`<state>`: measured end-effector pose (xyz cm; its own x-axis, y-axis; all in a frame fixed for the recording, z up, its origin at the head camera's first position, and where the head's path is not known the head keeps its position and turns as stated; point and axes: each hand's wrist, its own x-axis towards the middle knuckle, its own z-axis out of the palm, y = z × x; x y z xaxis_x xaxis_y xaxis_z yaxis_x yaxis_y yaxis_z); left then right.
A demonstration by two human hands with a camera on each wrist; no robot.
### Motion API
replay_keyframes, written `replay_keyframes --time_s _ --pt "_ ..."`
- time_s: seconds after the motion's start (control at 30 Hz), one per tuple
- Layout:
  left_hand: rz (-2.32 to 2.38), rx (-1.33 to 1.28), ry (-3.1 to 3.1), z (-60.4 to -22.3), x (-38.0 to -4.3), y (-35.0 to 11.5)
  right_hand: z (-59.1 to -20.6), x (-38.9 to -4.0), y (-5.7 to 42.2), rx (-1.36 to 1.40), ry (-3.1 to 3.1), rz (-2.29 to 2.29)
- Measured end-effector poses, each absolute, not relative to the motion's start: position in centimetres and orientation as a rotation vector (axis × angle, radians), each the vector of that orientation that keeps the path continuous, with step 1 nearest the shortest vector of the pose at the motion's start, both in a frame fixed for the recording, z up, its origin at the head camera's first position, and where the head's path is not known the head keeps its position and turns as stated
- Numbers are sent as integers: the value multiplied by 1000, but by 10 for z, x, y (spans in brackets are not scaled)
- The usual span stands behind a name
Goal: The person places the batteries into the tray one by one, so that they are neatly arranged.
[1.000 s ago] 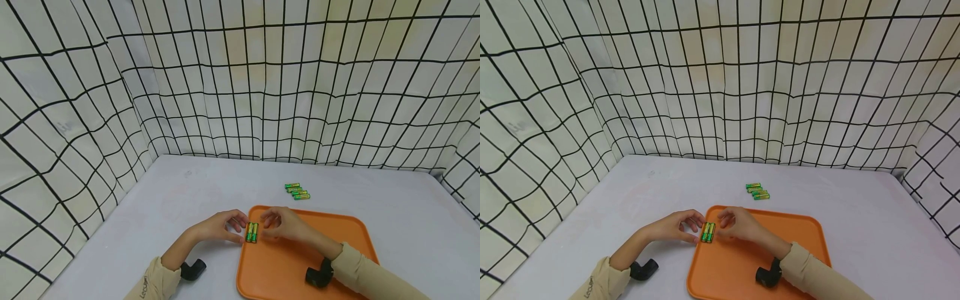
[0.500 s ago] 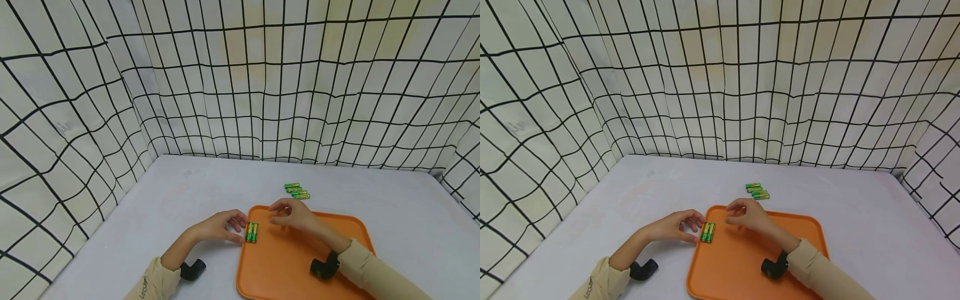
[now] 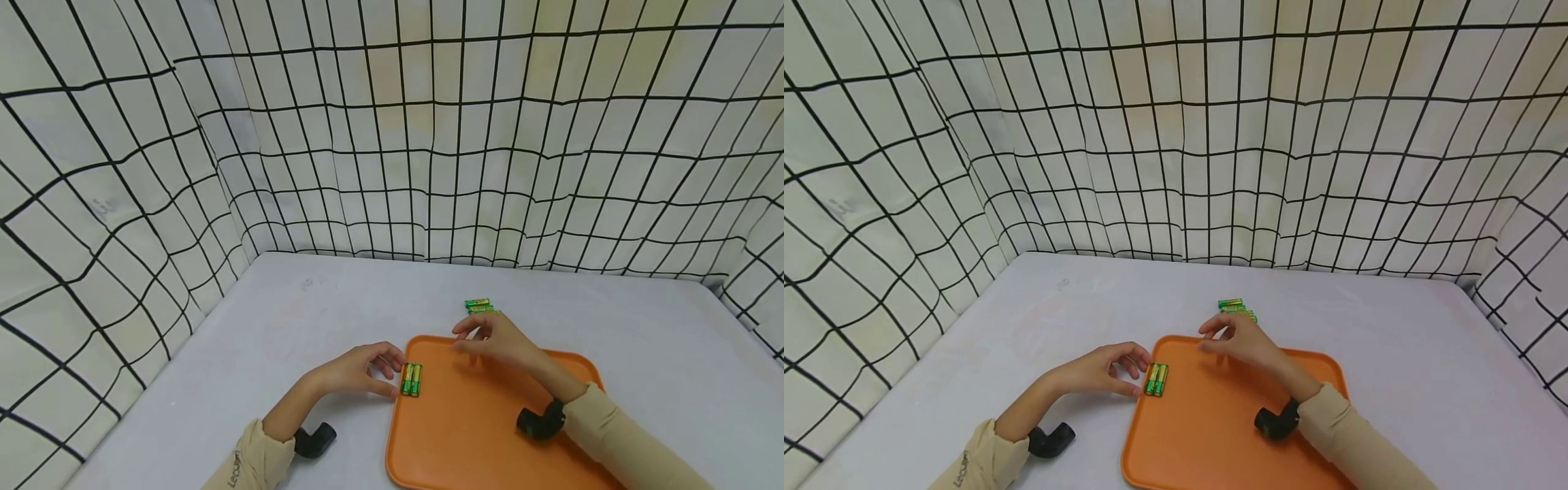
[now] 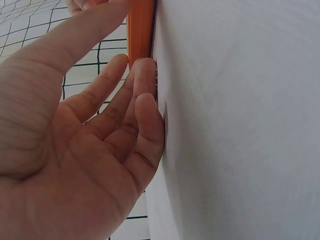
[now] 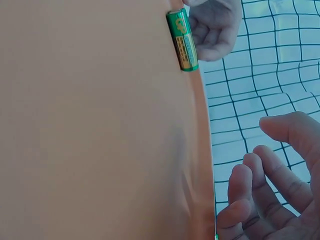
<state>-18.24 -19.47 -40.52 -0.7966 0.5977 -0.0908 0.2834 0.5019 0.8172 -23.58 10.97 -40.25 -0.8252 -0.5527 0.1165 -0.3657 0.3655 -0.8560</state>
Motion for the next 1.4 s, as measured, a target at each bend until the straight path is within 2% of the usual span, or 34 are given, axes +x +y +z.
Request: replay_keyframes --time_s 0.37,0.7,1.4 --pt "1202 742 2384 -405 -184 -196 -402 -244 122 -688 2470 -1485" --pt "1211 743 2372 -406 -184 -196 -408 -255 142 -707 2476 -1523" --pt "1216 749 2373 -406 -183 -196 -414 -271 170 -541 2555 -1504"
